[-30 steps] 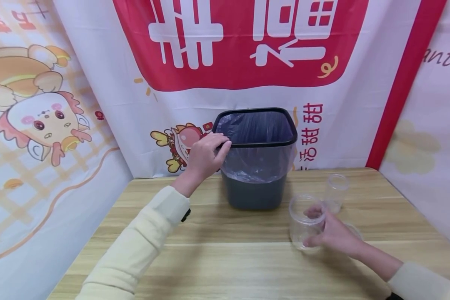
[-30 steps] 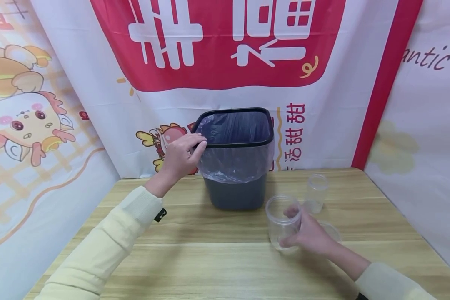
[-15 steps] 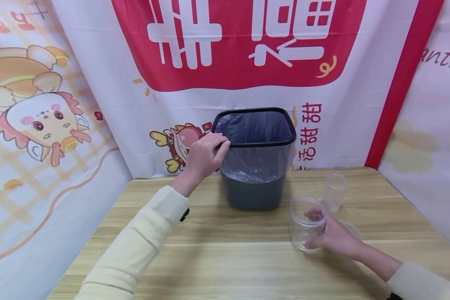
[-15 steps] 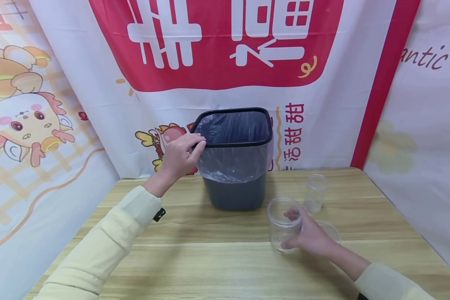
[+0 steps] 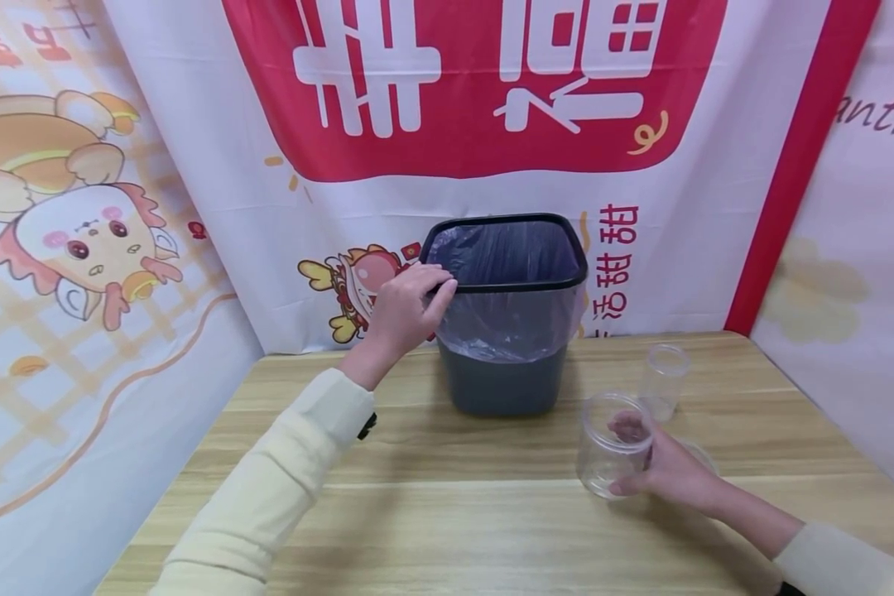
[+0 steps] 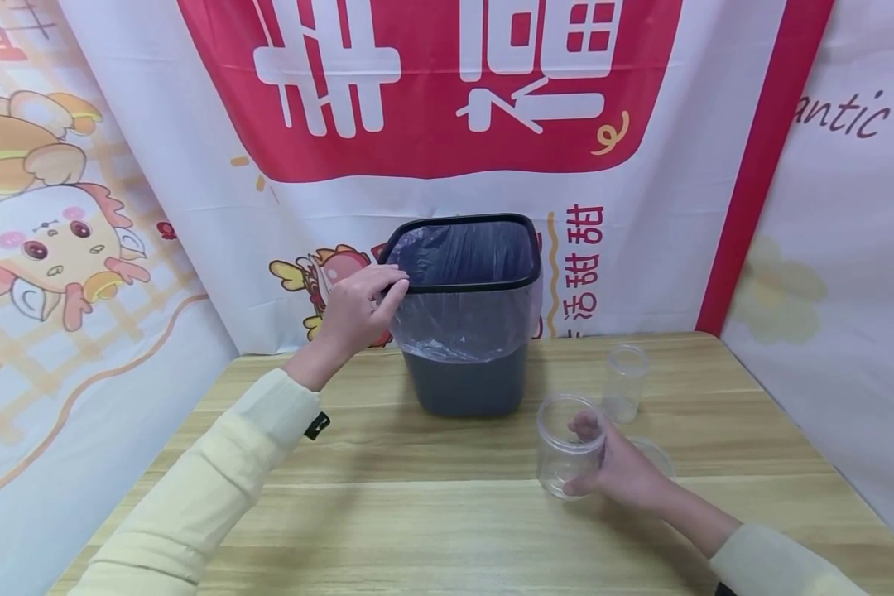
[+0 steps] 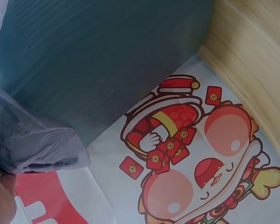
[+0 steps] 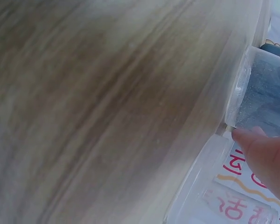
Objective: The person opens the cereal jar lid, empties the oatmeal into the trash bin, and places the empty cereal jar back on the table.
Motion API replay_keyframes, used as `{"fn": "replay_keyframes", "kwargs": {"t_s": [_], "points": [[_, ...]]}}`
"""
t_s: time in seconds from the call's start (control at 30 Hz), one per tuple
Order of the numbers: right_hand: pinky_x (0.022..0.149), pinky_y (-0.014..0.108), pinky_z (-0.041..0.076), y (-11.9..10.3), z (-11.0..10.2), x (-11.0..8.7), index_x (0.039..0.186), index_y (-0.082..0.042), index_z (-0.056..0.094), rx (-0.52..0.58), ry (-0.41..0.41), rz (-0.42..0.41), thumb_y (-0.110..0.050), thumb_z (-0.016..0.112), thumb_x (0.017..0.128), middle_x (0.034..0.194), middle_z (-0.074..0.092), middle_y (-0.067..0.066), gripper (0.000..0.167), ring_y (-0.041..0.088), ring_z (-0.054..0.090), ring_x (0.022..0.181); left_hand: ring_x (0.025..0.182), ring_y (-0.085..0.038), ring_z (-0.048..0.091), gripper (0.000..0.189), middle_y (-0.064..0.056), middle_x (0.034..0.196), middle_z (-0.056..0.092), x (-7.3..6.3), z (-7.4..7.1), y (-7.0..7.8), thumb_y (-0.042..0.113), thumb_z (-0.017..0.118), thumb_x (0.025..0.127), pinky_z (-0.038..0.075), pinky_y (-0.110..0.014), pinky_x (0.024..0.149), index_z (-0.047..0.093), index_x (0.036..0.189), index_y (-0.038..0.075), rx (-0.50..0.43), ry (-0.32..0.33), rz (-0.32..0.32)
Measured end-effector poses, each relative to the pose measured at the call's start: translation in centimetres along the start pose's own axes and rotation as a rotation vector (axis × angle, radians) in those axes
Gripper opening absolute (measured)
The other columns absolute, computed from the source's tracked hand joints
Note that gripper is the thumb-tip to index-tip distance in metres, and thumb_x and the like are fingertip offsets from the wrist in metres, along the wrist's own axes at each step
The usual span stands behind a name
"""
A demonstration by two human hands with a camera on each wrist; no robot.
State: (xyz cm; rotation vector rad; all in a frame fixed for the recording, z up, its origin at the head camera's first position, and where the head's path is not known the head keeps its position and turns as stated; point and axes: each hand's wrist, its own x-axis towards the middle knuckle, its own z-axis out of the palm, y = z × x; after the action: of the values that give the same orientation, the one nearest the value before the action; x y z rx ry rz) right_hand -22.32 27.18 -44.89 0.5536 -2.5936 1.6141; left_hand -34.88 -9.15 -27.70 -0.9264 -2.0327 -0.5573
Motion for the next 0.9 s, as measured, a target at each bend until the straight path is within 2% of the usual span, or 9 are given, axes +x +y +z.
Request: {"fn": "replay_keyframes", "kwargs": {"t_s": [0.23,0.3,0.37,0.5,0.6,0.67,0.73,0.9], "points": [[0.098,0.037,0.044,0.1,-0.5,-0.2,0.136,0.011,0.033,-0.011,-0.028,0.026,-0.009,0.087,0.067,0.132,0.047,0.033,0.09,0.049,0.047,0.122,0.108,-0.022,0.063,0.025,-0.009,0.105,0.071,0.0,0.1,-0.3,0.023,0.058,0.096,0.044,-0.032,0.101,0.074,0.104,0.004,-0.022,-0.01,0.002],[0.1,0.038,0.043,0.1,-0.9,-0.3,0.137,0.014,0.03,-0.002,-0.049,0.034,-0.006,0.086,0.067,0.133,0.044,0.036,0.092,0.051,0.044,0.123,0.108,-0.023,0.063,0.025,-0.01,0.105,0.071,0.0,0.1,-0.3,0.022,0.059,0.096,0.043,-0.032,0.102,0.074,0.105,0.004,-0.031,-0.016,0.003],[0.1,0.036,0.043,0.0,-1.5,-0.3,0.138,0.016,0.028,0.016,-0.069,0.045,-0.003,0.085,0.066,0.134,0.041,0.039,0.093,0.053,0.041,0.125,0.108,-0.023,0.063,0.025,-0.01,0.106,0.071,0.1,0.0,-0.3,0.022,0.059,0.096,0.041,-0.031,0.104,0.074,0.106,0.004,-0.041,-0.024,0.003],[0.097,0.025,0.044,-0.6,-2.6,-0.3,0.135,0.018,0.027,0.042,-0.099,0.033,0.004,0.081,0.067,0.134,0.039,0.043,0.088,0.056,0.038,0.125,0.108,-0.023,0.063,0.025,-0.01,0.107,0.071,0.1,0.0,-0.2,0.021,0.059,0.096,0.041,-0.031,0.104,0.073,0.107,0.003,-0.057,-0.031,0.0],[0.093,0.019,0.045,-1.1,-3.4,-0.3,0.131,0.021,0.029,0.03,-0.114,0.001,0.01,0.078,0.069,0.13,0.04,0.045,0.08,0.055,0.042,0.121,0.109,-0.023,0.063,0.025,-0.011,0.109,0.07,0.1,0.0,-0.3,0.021,0.061,0.095,0.044,-0.033,0.101,0.073,0.108,0.003,-0.072,-0.027,-0.006],[0.092,0.019,0.047,-1.3,-3.8,-0.2,0.131,0.023,0.03,0.011,-0.118,-0.016,0.013,0.076,0.071,0.128,0.042,0.045,0.076,0.051,0.046,0.119,0.109,-0.023,0.063,0.026,-0.011,0.11,0.07,0.0,-0.1,-0.3,0.021,0.061,0.095,0.045,-0.034,0.1,0.073,0.109,0.002,-0.084,-0.017,-0.007],[0.092,0.025,0.049,-1.6,-4.2,-0.2,0.131,0.023,0.032,-0.002,-0.12,-0.023,0.015,0.073,0.072,0.128,0.043,0.043,0.071,0.049,0.048,0.118,0.109,-0.024,0.063,0.027,-0.012,0.111,0.07,-0.1,-0.1,-0.4,0.021,0.062,0.094,0.046,-0.034,0.098,0.072,0.11,0.002,-0.089,-0.006,-0.008],[0.09,0.033,0.052,-2.5,-5.4,0.1,0.13,0.019,0.04,-0.053,-0.108,-0.011,0.009,0.072,0.077,0.127,0.05,0.037,0.062,0.043,0.053,0.116,0.113,-0.024,0.061,0.03,-0.014,0.116,0.068,-0.5,-0.3,-0.6,0.022,0.063,0.094,0.044,-0.035,0.101,0.07,0.114,0.001,-0.089,0.006,-0.033]]}}
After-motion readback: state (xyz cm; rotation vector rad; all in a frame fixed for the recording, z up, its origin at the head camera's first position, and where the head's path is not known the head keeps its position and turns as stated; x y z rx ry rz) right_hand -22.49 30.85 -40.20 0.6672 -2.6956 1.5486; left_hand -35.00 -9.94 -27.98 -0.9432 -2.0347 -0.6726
